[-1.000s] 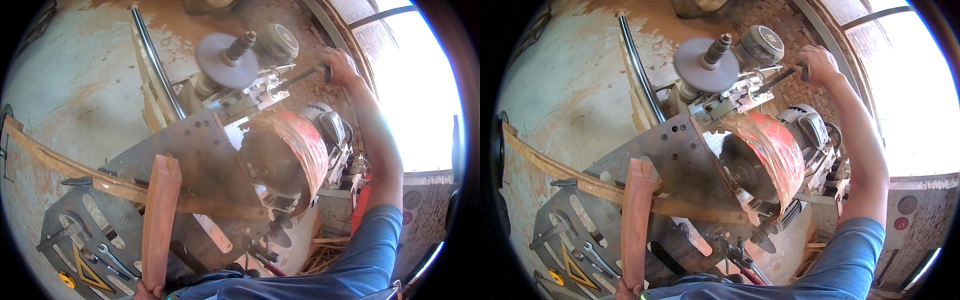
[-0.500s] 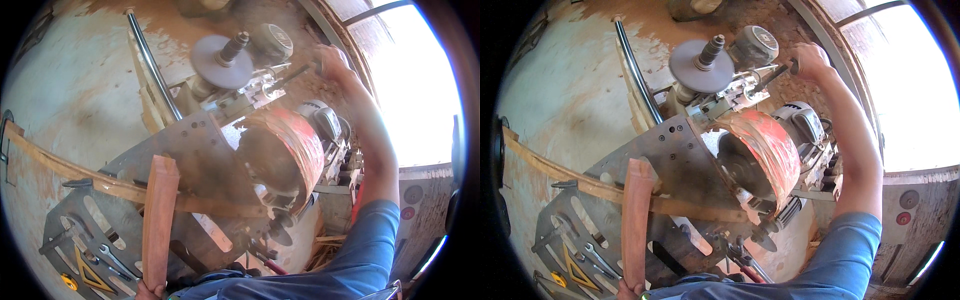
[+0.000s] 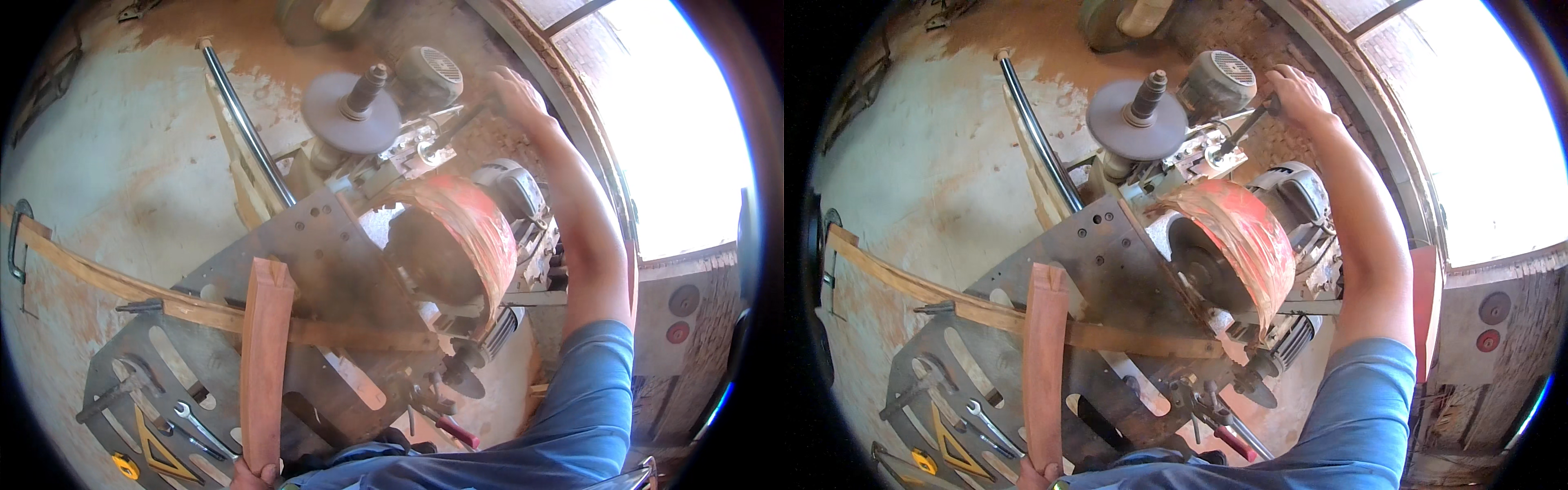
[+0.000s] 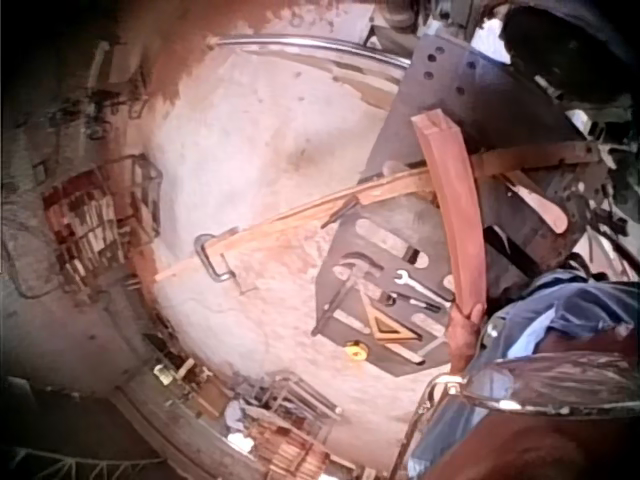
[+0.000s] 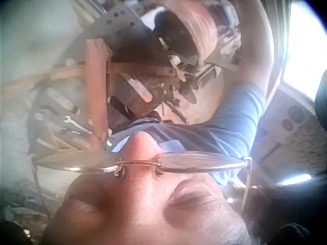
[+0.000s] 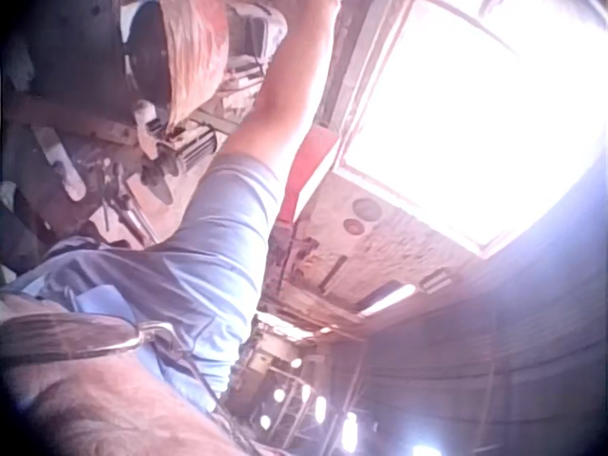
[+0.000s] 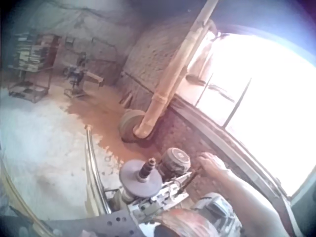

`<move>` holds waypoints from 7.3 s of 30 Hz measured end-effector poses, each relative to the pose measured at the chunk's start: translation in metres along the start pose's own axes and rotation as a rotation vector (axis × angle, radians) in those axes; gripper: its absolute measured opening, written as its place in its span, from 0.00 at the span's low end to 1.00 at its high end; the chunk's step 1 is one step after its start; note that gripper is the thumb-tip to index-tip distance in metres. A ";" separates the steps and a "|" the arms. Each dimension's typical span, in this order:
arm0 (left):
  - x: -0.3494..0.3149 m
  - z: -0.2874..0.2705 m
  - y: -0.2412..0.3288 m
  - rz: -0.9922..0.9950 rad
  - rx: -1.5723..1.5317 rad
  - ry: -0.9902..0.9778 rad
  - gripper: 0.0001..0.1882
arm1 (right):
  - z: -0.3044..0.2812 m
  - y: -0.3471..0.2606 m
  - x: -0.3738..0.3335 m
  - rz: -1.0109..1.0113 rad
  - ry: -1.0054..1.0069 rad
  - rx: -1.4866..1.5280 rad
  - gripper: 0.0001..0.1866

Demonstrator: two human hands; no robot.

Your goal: The person selects wooden planks, measures them with a ruler, and cuts them using a miter saw. After cutting, the person inspects the pieces and stacks them on the floor.

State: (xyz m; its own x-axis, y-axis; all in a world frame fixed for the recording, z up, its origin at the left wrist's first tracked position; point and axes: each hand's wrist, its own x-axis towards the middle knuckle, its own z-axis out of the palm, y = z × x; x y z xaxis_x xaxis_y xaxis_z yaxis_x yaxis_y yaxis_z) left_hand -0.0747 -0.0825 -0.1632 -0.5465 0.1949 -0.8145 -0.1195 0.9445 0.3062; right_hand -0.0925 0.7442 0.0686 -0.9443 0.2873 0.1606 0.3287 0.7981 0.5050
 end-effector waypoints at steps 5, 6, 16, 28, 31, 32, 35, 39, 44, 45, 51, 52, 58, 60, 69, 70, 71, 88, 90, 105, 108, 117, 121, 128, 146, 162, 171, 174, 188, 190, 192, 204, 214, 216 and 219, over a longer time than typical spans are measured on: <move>-0.019 0.004 0.000 0.005 -0.001 -0.004 0.35 | -0.026 0.002 -0.005 -0.024 -0.099 0.017 0.24; -0.022 0.004 -0.001 0.005 0.000 -0.004 0.35 | -0.030 0.001 -0.006 -0.020 -0.128 0.028 0.22; -0.043 0.016 -0.006 0.017 -0.001 0.006 0.40 | -0.037 0.014 -0.038 0.230 -0.186 0.276 0.17; -0.071 0.019 0.008 -0.027 0.105 0.002 0.44 | -0.100 0.023 -0.066 0.088 -0.059 0.163 0.34; -0.064 0.011 0.006 -0.008 0.148 0.095 0.35 | -0.114 0.006 -0.105 -0.038 0.143 0.140 0.31; -0.062 0.006 0.009 0.017 0.086 0.133 0.34 | -0.134 -0.009 -0.110 -0.099 0.201 0.118 0.30; -0.062 0.014 -0.024 0.050 0.135 0.185 0.32 | -0.190 -0.075 -0.161 0.041 0.195 0.471 0.29; -0.060 0.013 -0.041 0.167 0.128 0.119 0.32 | -0.320 -0.172 -0.284 0.238 0.000 0.458 0.27; -0.096 0.039 -0.065 0.211 -0.018 0.196 0.33 | -0.342 -0.243 -0.394 -0.095 -0.164 1.026 0.22; -0.106 0.046 -0.068 0.224 -0.040 0.195 0.33 | -0.345 -0.255 -0.417 -0.079 -0.279 1.119 0.21; -0.187 0.116 -0.103 0.220 0.074 0.379 0.36 | -0.318 -0.318 -0.588 -0.085 -0.579 1.664 0.18; -0.205 0.131 -0.105 0.213 0.147 0.427 0.42 | -0.315 -0.325 -0.615 -0.059 -0.598 1.661 0.18; -0.283 0.240 -0.110 0.301 0.387 0.724 0.54 | -0.287 -0.339 -0.742 -0.043 -0.378 1.621 0.18; -0.299 0.268 -0.123 0.359 0.452 0.788 0.57 | -0.289 -0.337 -0.766 -0.049 -0.290 1.584 0.18; -0.304 0.301 -0.161 0.257 0.480 0.854 0.59 | -0.282 -0.367 -0.770 0.029 -0.120 1.470 0.23; -0.302 0.294 -0.167 0.258 0.479 0.836 0.58 | -0.278 -0.378 -0.759 0.045 -0.113 1.468 0.23; -0.298 0.288 -0.169 0.256 0.469 0.775 0.58 | -0.273 -0.390 -0.748 0.060 -0.105 1.466 0.24; -0.325 0.053 -0.270 0.317 -0.473 -0.303 0.43 | -0.254 -0.513 -0.517 0.228 0.009 1.032 0.35; -0.328 0.041 -0.283 0.268 -0.633 -0.418 0.43 | -0.223 -0.522 -0.509 0.282 -0.038 0.964 0.36; -0.321 0.005 -0.257 0.492 0.037 -0.171 0.46 | -0.163 -0.513 -0.549 0.452 0.039 0.992 0.28; -0.347 0.005 -0.208 0.488 0.327 0.061 0.49 | -0.169 -0.497 -0.580 0.454 0.084 1.017 0.28; -0.339 0.008 -0.079 0.389 0.726 0.138 0.50 | -0.218 -0.446 -0.642 0.208 0.168 1.095 0.48; -0.299 0.016 -0.026 0.697 1.017 0.191 0.45 | -0.210 -0.431 -0.623 0.074 0.260 1.023 0.36; -0.239 0.040 0.097 0.677 1.117 0.259 0.30 | -0.148 -0.392 -0.620 0.290 0.166 1.054 0.21; -0.105 -0.041 0.125 1.021 1.211 0.104 0.23 | -0.196 -0.448 -0.541 0.452 -0.018 0.731 0.27; -0.051 -0.024 0.138 1.022 1.127 0.016 0.20 | -0.181 -0.459 -0.527 0.471 -0.115 0.675 0.27; -0.014 0.018 0.158 0.840 1.086 0.081 0.22 | -0.093 -0.437 -0.529 0.433 0.021 0.728 0.25; -0.024 0.042 0.173 0.809 1.049 0.083 0.19 | -0.072 -0.425 -0.543 0.453 0.008 0.737 0.25; -0.124 0.296 0.213 1.338 1.090 0.311 0.54 | -0.039 -0.374 -0.619 0.541 0.116 0.849 0.24; -0.123 0.314 0.214 1.280 1.113 0.401 0.52 | -0.041 -0.370 -0.632 0.510 0.117 0.930 0.29; -0.121 0.319 0.214 1.302 1.110 0.455 0.50 | -0.047 -0.368 -0.648 0.555 0.135 0.878 0.37; -0.136 0.337 0.218 1.282 1.130 0.451 0.52 | -0.037 -0.346 -0.682 0.527 -0.156 0.675 0.37; -0.116 0.307 0.229 1.279 1.152 0.431 0.52 | -0.034 -0.358 -0.646 0.536 -0.035 0.643 0.30; -0.111 0.299 0.229 1.279 1.141 0.425 0.52 | -0.034 -0.360 -0.636 0.531 -0.021 0.674 0.29; -0.100 0.283 0.232 1.291 1.126 0.446 0.52 | -0.032 -0.363 -0.619 0.520 -0.005 0.707 0.29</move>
State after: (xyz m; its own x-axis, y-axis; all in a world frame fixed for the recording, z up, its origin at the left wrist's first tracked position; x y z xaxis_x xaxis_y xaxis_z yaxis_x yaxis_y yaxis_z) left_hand 0.1870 0.1920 -0.1499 -0.0090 0.9941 -0.1079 0.9996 0.0061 -0.0271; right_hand 0.3718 0.2598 -0.1871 -0.6727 0.7066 0.2195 0.6523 0.7064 -0.2749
